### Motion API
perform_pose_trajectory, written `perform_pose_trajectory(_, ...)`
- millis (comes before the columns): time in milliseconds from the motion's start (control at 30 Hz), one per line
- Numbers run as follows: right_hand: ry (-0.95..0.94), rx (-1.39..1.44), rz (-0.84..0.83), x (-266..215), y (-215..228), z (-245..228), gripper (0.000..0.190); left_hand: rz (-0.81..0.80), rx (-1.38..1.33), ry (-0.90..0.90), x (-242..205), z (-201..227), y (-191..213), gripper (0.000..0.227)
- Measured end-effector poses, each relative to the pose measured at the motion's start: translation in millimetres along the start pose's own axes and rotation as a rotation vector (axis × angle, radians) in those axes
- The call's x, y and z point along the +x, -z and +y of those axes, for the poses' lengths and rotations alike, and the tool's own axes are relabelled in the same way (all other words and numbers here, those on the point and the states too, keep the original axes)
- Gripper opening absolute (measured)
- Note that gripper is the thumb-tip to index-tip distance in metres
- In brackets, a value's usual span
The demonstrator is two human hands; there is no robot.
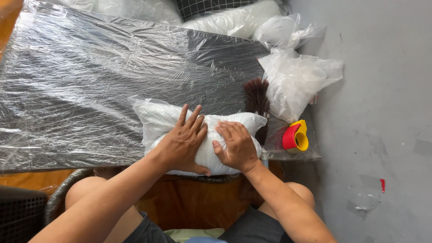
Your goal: The person compresses a white item inside a plastic bag using vacuum suction, ties the bag closed with a string, and kemudian places it inside a black plastic shipping envelope which is then sealed with adhesive tape.
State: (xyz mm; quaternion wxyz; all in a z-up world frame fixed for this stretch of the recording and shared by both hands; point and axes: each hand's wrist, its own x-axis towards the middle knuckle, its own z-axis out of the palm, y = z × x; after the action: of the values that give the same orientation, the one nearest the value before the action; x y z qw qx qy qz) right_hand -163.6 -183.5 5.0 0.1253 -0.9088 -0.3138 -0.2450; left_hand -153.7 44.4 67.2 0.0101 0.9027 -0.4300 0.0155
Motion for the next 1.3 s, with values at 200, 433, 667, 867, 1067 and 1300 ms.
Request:
perform_pose_trajectory(200,0.022,0.036,-0.026,-7,15,-14,0.079,-0.006,-0.094,0.065,-5,7,-38,0.136)
perform_pose_trajectory(433,0.027,0.006,-0.412,-9,50,-23,0.147,0.002,-0.103,0.084,-21,27,-52,0.139)
perform_pose_trajectory(667,0.075,-0.017,-0.438,5,52,-26,0.129,0.075,-0.044,0.106,-30,36,-60,0.135)
perform_pose_trajectory(867,0.153,-0.004,-0.384,6,45,-10,0.114,0.079,-0.028,0.129,-27,36,-51,0.126)
perform_pose_trajectory(1067,0.226,-0.124,-0.326,23,47,1,0.114,0.283,0.050,0.150,-18,22,-56,0.121)
perform_pose_trajectory(1300,0.283,-0.287,-0.032,17,4,12,0.107,0.602,0.336,0.165,9,1,-105,0.119)
